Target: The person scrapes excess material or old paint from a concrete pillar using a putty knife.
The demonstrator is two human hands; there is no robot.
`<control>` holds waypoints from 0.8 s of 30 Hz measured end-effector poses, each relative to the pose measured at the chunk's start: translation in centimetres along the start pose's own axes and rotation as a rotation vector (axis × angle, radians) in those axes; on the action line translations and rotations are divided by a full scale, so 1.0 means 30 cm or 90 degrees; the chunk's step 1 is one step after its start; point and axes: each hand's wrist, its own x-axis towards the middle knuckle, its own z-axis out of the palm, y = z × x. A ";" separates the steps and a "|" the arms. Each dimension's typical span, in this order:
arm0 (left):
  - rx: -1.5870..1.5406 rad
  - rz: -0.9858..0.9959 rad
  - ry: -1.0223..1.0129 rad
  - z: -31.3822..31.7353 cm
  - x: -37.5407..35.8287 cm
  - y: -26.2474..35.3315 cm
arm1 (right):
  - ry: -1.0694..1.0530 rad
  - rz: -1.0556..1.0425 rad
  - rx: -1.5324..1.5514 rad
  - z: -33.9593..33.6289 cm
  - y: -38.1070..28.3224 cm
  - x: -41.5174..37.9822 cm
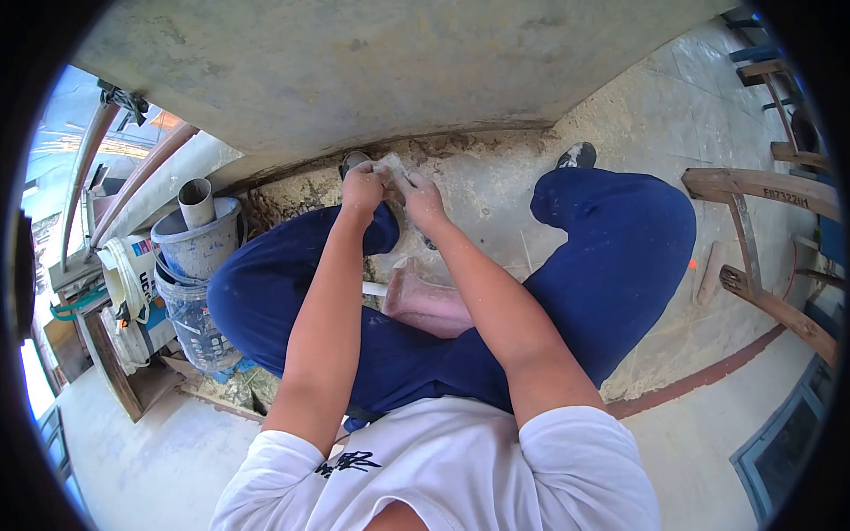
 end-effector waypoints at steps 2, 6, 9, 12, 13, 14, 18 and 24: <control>0.217 0.109 0.015 -0.039 0.038 0.029 | -0.077 0.040 0.011 0.026 -0.025 0.005; 0.595 0.265 0.028 -0.210 -0.088 0.284 | 0.029 0.061 0.169 0.058 -0.030 0.058; 0.536 0.313 0.033 -0.389 -0.252 0.485 | 0.102 0.128 0.137 0.062 0.021 0.153; 0.362 0.327 -0.025 -0.497 -0.292 0.462 | 0.160 0.136 0.149 0.105 0.094 0.255; 0.233 0.314 -0.086 -0.521 -0.286 0.451 | 0.181 0.096 0.198 0.127 0.111 0.277; 0.236 0.315 -0.091 -0.537 -0.276 0.447 | 0.185 0.096 0.203 0.140 0.122 0.305; 0.591 0.220 -0.109 -0.570 -0.225 0.402 | 0.234 0.165 0.210 0.140 0.160 0.397; 0.562 0.247 -0.056 -0.557 -0.208 0.428 | 0.299 0.167 0.218 0.131 0.176 0.481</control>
